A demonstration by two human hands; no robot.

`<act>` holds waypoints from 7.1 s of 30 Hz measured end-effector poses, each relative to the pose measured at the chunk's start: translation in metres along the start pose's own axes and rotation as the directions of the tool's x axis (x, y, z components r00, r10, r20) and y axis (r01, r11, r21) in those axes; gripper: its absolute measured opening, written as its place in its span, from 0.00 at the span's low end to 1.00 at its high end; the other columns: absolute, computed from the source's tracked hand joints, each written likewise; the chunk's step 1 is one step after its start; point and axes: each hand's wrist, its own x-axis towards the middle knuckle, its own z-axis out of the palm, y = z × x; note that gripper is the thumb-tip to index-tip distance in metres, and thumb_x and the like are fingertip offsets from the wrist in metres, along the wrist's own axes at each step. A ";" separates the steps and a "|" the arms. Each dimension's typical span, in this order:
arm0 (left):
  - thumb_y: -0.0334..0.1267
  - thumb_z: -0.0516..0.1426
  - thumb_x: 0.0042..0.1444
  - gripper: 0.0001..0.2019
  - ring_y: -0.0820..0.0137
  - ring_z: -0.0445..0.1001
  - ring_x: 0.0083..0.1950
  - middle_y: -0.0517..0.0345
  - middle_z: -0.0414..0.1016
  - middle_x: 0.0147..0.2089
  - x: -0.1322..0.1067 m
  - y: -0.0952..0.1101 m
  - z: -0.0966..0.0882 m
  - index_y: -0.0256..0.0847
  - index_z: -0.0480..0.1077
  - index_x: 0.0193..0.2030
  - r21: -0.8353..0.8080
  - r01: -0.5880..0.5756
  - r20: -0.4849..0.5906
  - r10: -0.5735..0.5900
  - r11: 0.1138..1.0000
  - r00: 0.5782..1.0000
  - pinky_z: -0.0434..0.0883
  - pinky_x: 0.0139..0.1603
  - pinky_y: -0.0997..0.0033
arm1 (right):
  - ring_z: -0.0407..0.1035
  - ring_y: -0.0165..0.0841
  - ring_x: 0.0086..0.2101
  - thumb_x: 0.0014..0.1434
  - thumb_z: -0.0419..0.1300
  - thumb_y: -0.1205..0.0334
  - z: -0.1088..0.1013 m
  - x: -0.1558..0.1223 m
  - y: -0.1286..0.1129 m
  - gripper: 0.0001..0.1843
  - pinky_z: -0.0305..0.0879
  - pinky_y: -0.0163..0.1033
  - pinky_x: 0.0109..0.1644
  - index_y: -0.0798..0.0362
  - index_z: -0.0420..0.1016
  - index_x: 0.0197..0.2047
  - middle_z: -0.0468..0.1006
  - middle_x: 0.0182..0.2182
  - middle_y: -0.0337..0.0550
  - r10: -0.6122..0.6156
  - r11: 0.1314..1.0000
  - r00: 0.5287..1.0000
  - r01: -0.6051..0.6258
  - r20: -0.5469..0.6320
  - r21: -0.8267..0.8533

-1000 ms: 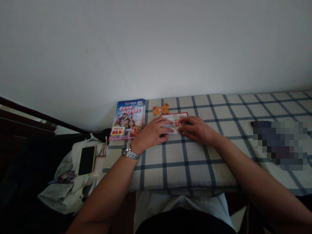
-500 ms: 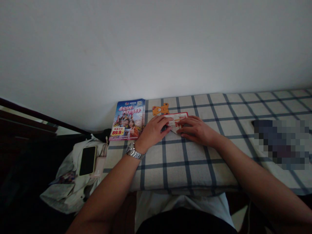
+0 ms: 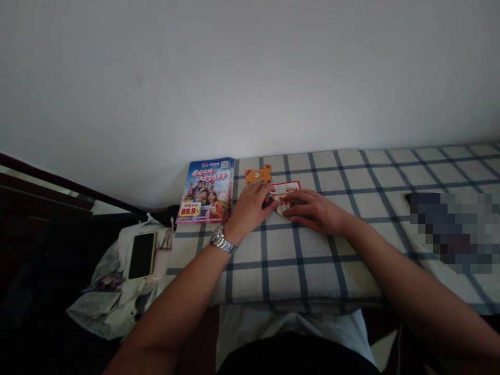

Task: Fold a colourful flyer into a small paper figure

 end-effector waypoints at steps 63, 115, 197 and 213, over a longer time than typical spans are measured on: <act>0.32 0.57 0.71 0.22 0.57 0.67 0.71 0.51 0.71 0.69 -0.006 0.013 -0.008 0.44 0.69 0.69 0.058 -0.249 0.190 0.234 0.967 0.954 0.60 0.79 0.46 | 0.70 0.51 0.64 0.73 0.57 0.59 0.005 -0.003 0.012 0.19 0.68 0.65 0.69 0.49 0.78 0.63 0.75 0.64 0.54 0.149 0.977 0.978 -0.168 -0.144 -0.133; 0.39 0.52 0.77 0.20 0.60 0.63 0.76 0.55 0.67 0.75 -0.010 0.004 -0.010 0.48 0.65 0.73 0.061 -0.266 0.254 0.243 0.962 0.936 0.48 0.82 0.41 | 0.67 0.53 0.67 0.73 0.60 0.55 0.000 -0.001 0.009 0.17 0.67 0.65 0.68 0.48 0.76 0.61 0.77 0.66 0.48 0.127 0.978 0.990 -0.135 -0.061 -0.160; 0.33 0.58 0.70 0.23 0.53 0.63 0.77 0.53 0.63 0.77 -0.018 0.015 -0.029 0.56 0.71 0.69 0.027 -0.284 0.319 0.261 0.958 0.911 0.58 0.76 0.34 | 0.65 0.52 0.67 0.75 0.55 0.56 0.001 -0.002 0.008 0.19 0.64 0.63 0.68 0.47 0.73 0.65 0.75 0.68 0.46 0.156 0.966 0.988 -0.155 -0.013 -0.207; 0.34 0.56 0.70 0.21 0.54 0.66 0.75 0.53 0.66 0.75 -0.018 0.014 -0.024 0.55 0.70 0.67 0.062 -0.277 0.297 0.247 0.959 0.922 0.58 0.73 0.38 | 0.65 0.51 0.67 0.76 0.54 0.55 0.000 -0.002 0.010 0.18 0.64 0.63 0.69 0.48 0.74 0.64 0.76 0.67 0.45 0.152 0.968 0.988 -0.152 -0.015 -0.199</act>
